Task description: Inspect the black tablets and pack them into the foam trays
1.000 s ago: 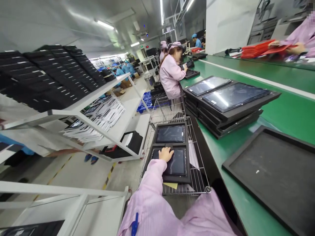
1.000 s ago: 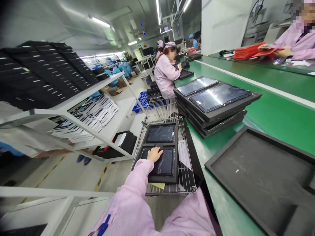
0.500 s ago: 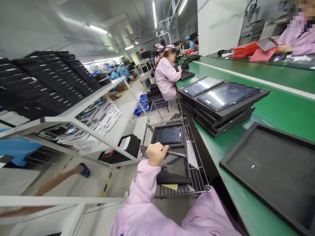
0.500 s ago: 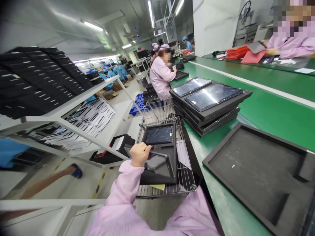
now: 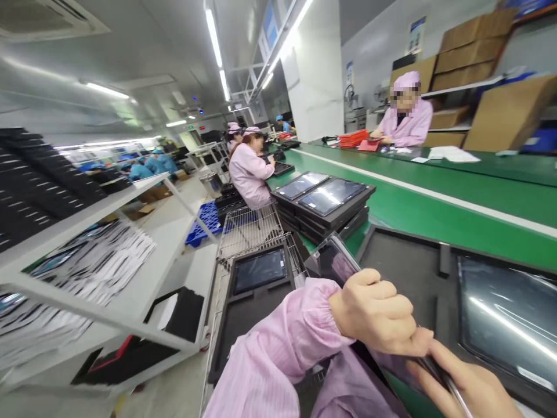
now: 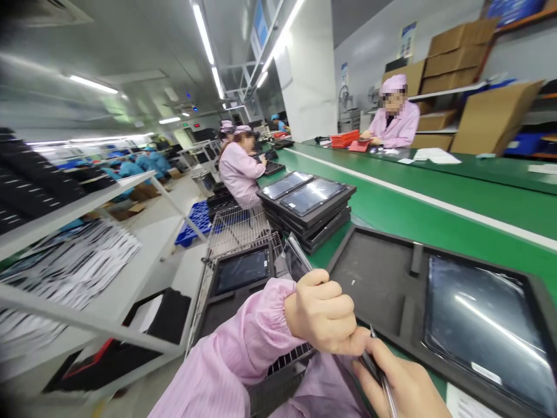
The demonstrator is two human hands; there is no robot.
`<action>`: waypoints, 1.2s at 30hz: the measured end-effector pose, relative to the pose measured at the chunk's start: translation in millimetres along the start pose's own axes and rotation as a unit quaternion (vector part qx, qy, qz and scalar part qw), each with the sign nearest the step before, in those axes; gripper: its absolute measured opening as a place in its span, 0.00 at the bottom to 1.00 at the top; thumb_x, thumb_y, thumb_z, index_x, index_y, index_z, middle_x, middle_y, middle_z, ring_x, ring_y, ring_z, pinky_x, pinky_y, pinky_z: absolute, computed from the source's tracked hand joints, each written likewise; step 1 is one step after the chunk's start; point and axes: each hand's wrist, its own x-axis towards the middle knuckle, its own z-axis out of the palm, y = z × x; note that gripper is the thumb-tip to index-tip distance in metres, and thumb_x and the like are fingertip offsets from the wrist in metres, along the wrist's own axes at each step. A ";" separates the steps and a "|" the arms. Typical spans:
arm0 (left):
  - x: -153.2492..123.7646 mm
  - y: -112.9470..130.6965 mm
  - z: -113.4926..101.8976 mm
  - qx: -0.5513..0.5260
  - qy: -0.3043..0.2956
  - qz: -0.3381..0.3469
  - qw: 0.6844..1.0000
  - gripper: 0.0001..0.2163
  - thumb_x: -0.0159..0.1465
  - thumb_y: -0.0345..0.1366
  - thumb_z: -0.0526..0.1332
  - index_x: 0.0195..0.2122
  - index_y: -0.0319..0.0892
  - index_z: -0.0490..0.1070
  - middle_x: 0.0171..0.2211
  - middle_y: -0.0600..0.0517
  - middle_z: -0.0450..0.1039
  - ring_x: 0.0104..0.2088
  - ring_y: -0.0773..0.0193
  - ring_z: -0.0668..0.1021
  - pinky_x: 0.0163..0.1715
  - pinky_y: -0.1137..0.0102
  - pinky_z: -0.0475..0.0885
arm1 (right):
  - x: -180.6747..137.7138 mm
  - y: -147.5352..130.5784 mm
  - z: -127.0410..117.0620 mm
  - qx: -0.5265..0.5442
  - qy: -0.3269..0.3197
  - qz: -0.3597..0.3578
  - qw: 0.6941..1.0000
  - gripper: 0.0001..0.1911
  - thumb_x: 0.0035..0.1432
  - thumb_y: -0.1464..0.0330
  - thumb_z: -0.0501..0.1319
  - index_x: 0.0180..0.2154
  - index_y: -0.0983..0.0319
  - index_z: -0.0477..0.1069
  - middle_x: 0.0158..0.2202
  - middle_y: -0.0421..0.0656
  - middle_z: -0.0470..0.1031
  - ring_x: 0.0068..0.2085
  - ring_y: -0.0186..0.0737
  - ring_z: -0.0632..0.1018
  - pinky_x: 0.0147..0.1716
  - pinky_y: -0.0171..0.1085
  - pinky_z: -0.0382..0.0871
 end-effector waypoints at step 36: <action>-10.0 43.0 16.9 -0.631 -0.181 -0.553 0.514 0.42 0.41 0.61 0.66 0.51 0.38 0.59 0.46 0.41 0.70 0.46 0.49 0.74 0.47 0.60 0.68 | -7.9 29.4 -36.9 0.444 0.205 0.479 0.729 0.13 0.40 0.64 0.71 0.30 0.60 0.73 0.29 0.40 0.78 0.28 0.41 0.79 0.23 0.33 0.72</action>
